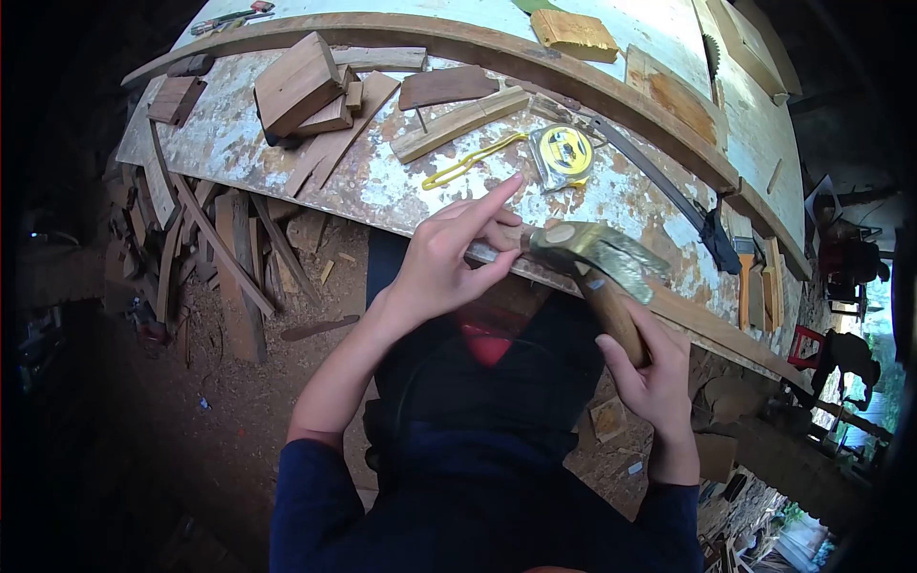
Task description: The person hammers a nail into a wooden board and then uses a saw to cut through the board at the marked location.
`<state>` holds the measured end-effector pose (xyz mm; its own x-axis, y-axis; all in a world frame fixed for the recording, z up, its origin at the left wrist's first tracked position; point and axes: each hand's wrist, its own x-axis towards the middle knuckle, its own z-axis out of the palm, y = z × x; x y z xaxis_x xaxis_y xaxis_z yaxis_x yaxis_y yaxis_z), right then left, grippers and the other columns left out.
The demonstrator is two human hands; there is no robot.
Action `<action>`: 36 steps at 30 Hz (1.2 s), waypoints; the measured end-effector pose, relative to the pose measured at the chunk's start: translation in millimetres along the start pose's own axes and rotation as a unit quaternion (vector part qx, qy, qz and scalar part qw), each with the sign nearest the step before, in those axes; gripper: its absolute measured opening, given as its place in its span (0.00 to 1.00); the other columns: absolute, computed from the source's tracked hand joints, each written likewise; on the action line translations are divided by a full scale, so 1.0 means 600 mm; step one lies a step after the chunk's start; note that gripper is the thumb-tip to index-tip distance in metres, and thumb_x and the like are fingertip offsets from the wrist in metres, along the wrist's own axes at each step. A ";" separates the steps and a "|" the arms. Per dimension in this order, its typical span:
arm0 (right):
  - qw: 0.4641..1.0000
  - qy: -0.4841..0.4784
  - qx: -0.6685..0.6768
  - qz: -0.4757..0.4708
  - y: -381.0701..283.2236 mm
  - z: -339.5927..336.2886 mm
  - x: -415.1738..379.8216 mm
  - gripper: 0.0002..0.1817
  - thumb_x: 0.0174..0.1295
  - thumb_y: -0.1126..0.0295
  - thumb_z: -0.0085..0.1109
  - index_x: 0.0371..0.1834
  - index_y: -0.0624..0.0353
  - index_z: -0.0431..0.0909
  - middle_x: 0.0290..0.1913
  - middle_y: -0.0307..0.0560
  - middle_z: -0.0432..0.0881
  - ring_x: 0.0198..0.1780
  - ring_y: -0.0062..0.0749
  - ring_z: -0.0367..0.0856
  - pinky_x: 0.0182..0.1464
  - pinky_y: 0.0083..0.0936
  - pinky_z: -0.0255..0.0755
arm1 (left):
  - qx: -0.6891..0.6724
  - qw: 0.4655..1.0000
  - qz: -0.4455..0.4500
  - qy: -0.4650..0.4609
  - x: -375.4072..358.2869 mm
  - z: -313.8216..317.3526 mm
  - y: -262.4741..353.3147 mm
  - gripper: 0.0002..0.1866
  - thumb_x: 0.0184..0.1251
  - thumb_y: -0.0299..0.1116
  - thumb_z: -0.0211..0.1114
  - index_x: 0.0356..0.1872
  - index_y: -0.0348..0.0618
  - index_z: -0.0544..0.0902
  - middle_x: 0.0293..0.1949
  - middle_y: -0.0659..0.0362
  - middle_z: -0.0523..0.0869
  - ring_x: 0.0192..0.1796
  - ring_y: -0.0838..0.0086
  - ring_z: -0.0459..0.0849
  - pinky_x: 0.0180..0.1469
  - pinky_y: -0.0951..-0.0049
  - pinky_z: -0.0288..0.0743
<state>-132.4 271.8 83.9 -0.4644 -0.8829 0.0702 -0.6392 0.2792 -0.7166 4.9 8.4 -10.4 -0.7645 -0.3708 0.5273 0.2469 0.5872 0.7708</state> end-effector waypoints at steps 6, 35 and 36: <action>0.946 0.041 0.304 0.106 0.050 -0.002 0.033 0.23 0.78 0.71 0.65 0.72 0.70 0.78 0.36 0.42 0.86 0.29 0.20 0.82 0.31 0.18 0.74 | 0.060 0.995 0.069 -0.032 0.008 -0.007 -0.001 0.23 0.62 0.22 0.79 0.59 0.38 0.90 0.46 0.55 0.91 0.50 0.62 0.91 0.54 0.61 0.85; 0.897 0.096 0.402 0.157 0.082 0.047 0.089 0.19 0.83 0.65 0.63 0.68 0.67 0.81 0.28 0.36 0.79 0.21 0.12 0.74 0.23 0.16 0.67 | 0.037 0.997 -0.041 -0.057 0.002 0.004 0.015 0.04 0.67 0.14 0.73 0.40 0.32 0.90 0.43 0.51 0.88 0.58 0.56 0.92 0.65 0.58 0.84; 0.897 0.099 0.401 0.155 0.082 0.046 0.089 0.19 0.83 0.65 0.63 0.68 0.66 0.81 0.28 0.36 0.79 0.21 0.12 0.74 0.23 0.16 0.67 | 0.038 0.997 -0.041 -0.055 0.003 0.004 0.016 0.04 0.67 0.14 0.73 0.40 0.32 0.90 0.43 0.51 0.88 0.58 0.56 0.92 0.65 0.57 0.84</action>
<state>-171.8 227.8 32.9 -0.6938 -0.7033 -0.1547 0.1504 0.0685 -0.9862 4.4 14.8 -2.9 -0.8420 -0.3410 0.4181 0.1378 0.6132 0.7778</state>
